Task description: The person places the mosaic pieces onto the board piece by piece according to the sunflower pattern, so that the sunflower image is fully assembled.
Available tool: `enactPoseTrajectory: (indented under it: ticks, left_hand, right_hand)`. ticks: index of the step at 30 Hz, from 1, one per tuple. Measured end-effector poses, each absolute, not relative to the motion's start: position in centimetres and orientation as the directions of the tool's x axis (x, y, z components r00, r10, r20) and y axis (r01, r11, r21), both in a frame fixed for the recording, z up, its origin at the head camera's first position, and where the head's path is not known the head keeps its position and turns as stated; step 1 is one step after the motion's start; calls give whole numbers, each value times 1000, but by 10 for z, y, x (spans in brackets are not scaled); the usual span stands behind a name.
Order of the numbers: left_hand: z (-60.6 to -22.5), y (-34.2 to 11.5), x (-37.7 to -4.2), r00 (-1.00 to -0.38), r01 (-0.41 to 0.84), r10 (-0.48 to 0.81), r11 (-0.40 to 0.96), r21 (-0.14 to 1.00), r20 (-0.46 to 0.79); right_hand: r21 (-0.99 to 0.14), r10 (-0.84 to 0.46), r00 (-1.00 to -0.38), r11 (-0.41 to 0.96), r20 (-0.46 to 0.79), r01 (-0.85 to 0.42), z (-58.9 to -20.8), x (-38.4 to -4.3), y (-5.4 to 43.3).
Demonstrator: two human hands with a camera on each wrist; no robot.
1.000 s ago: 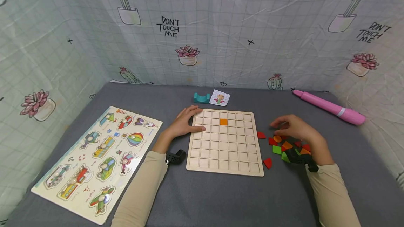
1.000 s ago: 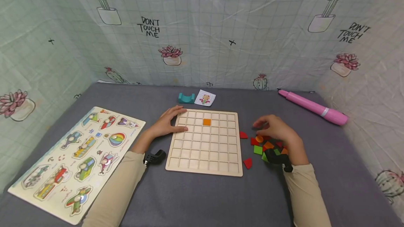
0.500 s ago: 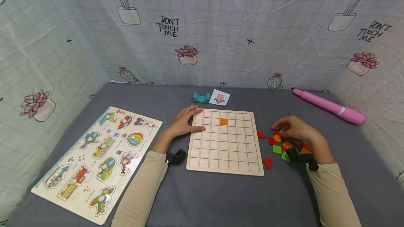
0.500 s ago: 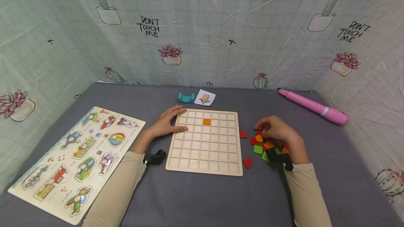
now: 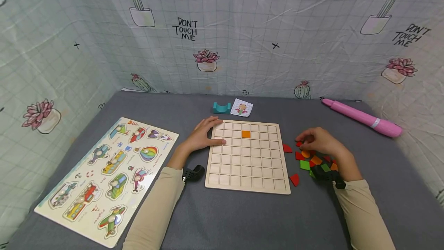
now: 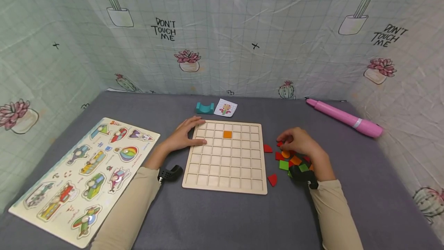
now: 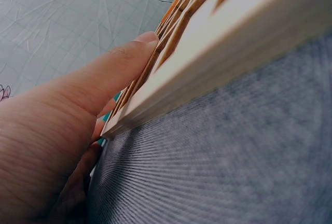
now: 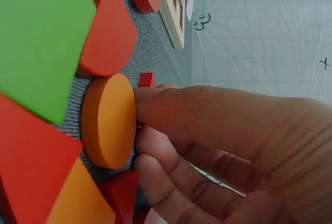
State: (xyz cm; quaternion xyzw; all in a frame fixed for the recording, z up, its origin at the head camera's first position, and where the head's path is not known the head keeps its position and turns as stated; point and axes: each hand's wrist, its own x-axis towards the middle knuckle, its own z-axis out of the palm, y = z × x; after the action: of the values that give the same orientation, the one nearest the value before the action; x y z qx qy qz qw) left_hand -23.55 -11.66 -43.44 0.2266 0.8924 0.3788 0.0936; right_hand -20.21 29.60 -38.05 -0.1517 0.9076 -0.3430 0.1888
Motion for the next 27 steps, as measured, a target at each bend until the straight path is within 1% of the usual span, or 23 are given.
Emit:
enactPoseTrajectory:
  ticks: [11,18,22,27]
  left_hand:
    - [-434,-116,-235,-881,328,472,617,715,-3]
    - [-435,-117,-236,-882,331,471,610,720,6]
    - [-436,-118,-237,-880,340,474,611,715,13]
    - [-436,-117,-237,-878,336,478,611,717,5]
  right_hand:
    - [-618,-418,-893,750,-168,-235,-383,-202,295]
    - [-592,-432,-896,749,-97,-297,-379,-203,286]
    - [-579,-450,-890,745,-69,-332,-380,-204,280]
    - [-588,-488,-872,717,-38,-375,-382,-206,268]
